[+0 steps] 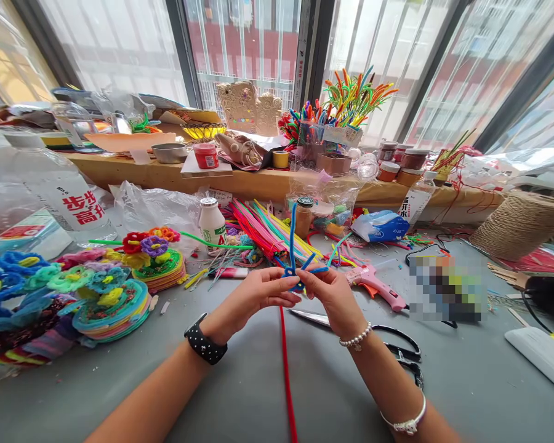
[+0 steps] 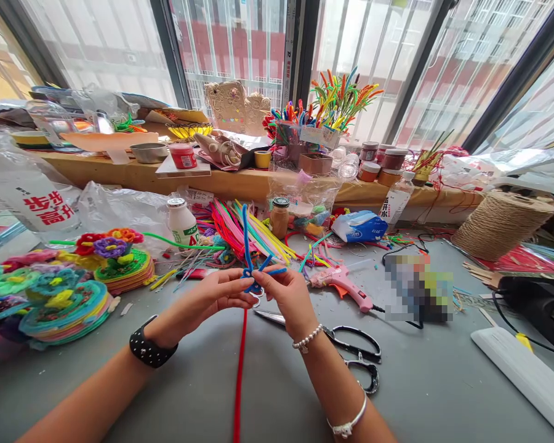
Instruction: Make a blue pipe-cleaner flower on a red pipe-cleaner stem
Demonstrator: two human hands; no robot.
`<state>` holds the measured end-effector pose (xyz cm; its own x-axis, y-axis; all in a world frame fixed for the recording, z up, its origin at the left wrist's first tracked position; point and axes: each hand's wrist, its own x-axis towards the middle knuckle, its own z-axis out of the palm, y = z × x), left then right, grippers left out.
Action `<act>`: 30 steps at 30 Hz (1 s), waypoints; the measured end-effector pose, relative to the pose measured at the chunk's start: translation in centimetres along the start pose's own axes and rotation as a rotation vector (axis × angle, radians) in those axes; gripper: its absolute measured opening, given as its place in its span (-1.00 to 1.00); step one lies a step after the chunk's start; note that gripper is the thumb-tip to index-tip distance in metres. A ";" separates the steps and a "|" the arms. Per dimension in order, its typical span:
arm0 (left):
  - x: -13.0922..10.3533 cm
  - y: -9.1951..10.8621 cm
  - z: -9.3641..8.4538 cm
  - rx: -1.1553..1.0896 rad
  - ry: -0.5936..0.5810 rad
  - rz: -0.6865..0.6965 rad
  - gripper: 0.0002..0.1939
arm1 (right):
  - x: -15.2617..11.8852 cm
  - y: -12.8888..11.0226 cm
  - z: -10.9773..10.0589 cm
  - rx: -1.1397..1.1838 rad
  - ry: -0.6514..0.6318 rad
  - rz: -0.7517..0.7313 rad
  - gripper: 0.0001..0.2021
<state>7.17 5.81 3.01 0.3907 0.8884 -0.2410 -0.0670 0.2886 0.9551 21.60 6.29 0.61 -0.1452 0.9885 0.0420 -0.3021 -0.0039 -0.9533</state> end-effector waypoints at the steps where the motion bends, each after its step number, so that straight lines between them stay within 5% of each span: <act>1: 0.1 -0.1 0.0 0.006 0.003 -0.014 -0.70 | 0.0 0.1 0.0 -0.006 0.016 0.009 -0.83; 7: 0.2 -0.1 0.0 0.044 0.070 -0.031 -0.77 | 0.1 0.1 -0.1 -0.040 -0.019 0.053 -0.80; 13: 0.1 -0.3 -0.1 0.196 -0.013 0.008 -0.78 | 0.0 -0.2 -0.2 -0.220 -0.054 -0.004 -0.82; 21: 0.5 -0.9 -0.3 0.224 -0.006 0.104 -0.80 | 0.1 0.7 0.2 0.136 0.010 0.247 -0.78; 30: 0.5 -0.8 -0.1 0.252 0.030 0.142 -0.75 | 0.1 -0.3 -0.2 0.089 -0.068 0.199 -0.80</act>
<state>7.31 6.10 2.12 0.3659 0.9249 -0.1031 0.1125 0.0660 0.9915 21.89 6.43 0.85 -0.2729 0.9543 -0.1217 -0.3428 -0.2146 -0.9146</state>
